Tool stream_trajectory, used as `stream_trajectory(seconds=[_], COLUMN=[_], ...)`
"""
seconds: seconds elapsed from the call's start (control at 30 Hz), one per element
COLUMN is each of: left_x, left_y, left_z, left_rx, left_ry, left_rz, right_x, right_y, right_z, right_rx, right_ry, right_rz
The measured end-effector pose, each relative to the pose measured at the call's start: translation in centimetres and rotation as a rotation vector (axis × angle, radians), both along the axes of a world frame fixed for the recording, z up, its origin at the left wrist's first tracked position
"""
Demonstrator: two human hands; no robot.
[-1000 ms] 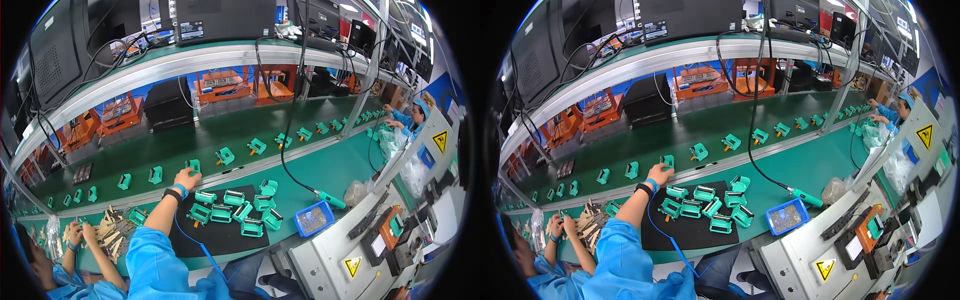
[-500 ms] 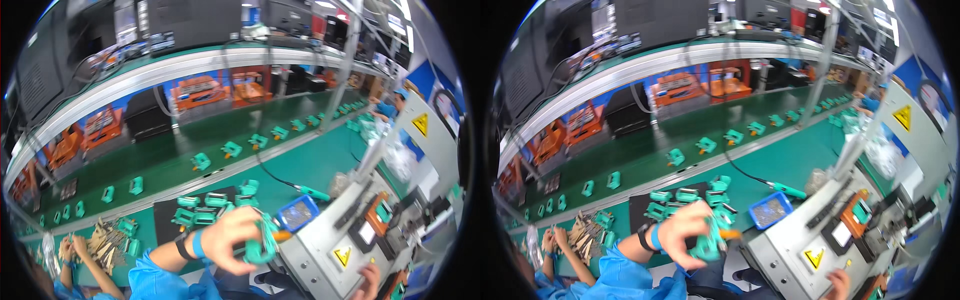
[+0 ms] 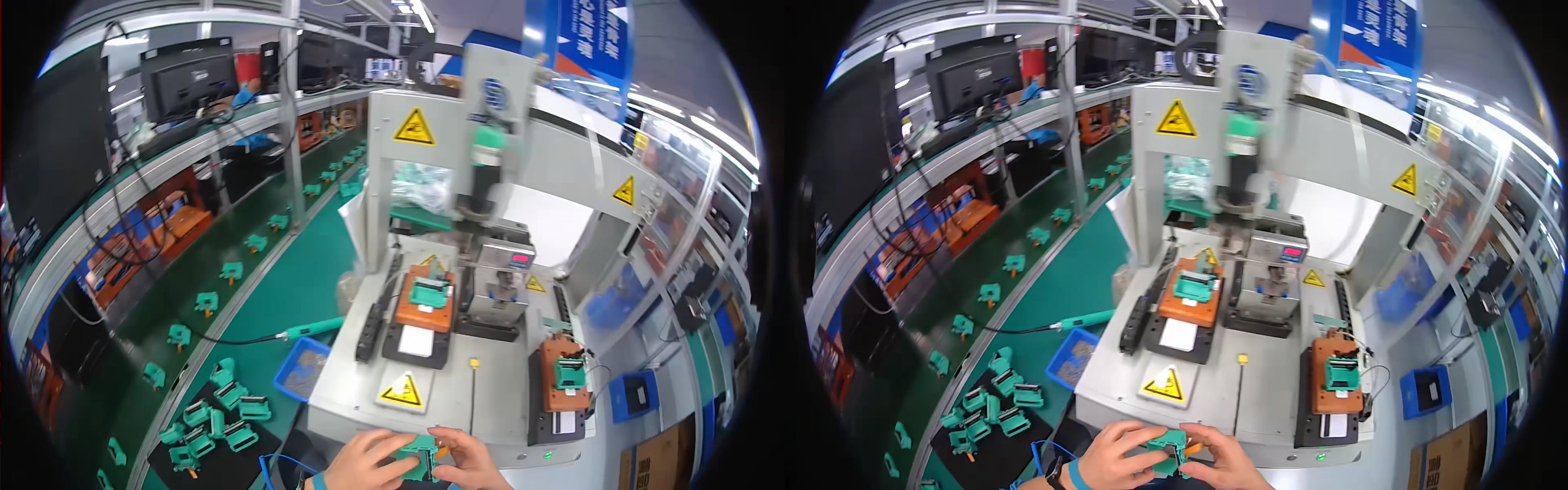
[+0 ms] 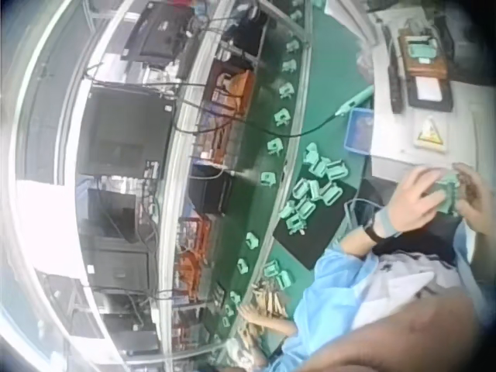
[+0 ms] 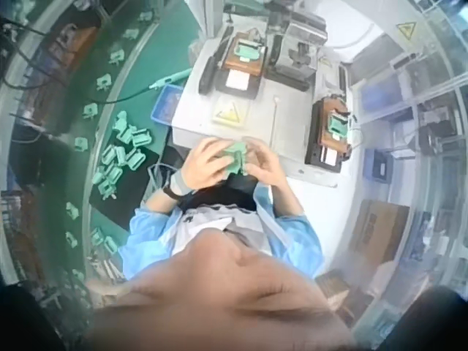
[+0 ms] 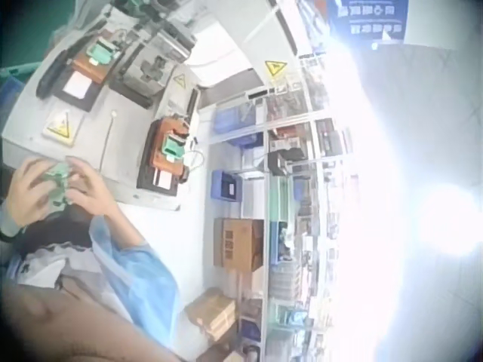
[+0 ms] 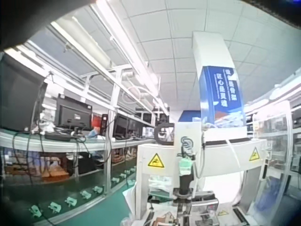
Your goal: The worker takes green plastic housings from a conveyor belt, places them into an automated assembly machine for processing, and then returns the processed parts to the belt.
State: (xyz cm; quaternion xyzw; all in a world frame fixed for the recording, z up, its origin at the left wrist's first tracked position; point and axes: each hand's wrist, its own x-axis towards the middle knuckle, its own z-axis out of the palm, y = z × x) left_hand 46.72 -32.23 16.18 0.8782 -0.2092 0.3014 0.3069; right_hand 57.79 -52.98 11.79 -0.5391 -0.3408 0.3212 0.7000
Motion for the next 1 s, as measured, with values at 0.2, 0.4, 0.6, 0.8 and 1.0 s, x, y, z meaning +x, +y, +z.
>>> stream_trajectory(seconds=[0.2, 0.4, 0.6, 0.8, 1.0], left_x=[2.4, 3.9, 5.4, 7.0, 7.7], left_y=[-2.3, -3.3, -3.9, -1.6, 0.7], left_z=[0.0, -0.4, -0.7, 0.2, 0.4], left_rx=[0.061, 0.017, 0.056, -0.071, -0.122], left_ry=[0.039, 0.015, -0.011, 0.053, 0.052], left_rz=[-0.017, -0.014, 0.047, 0.179, 0.3], right_x=[0.9, 2.5, 4.6, 6.9, 6.6], right_y=[-1.9, -2.4, -2.8, -3.4, -2.6], right_z=[-1.1, -2.5, -3.5, -4.2, -4.0], right_rx=[0.01, 0.021, 0.022, 0.224, 0.107], right_ry=[-0.017, 0.03, -0.115, 0.053, -0.044], right_rz=[-0.143, -0.307, -0.43, -0.684, -0.694])
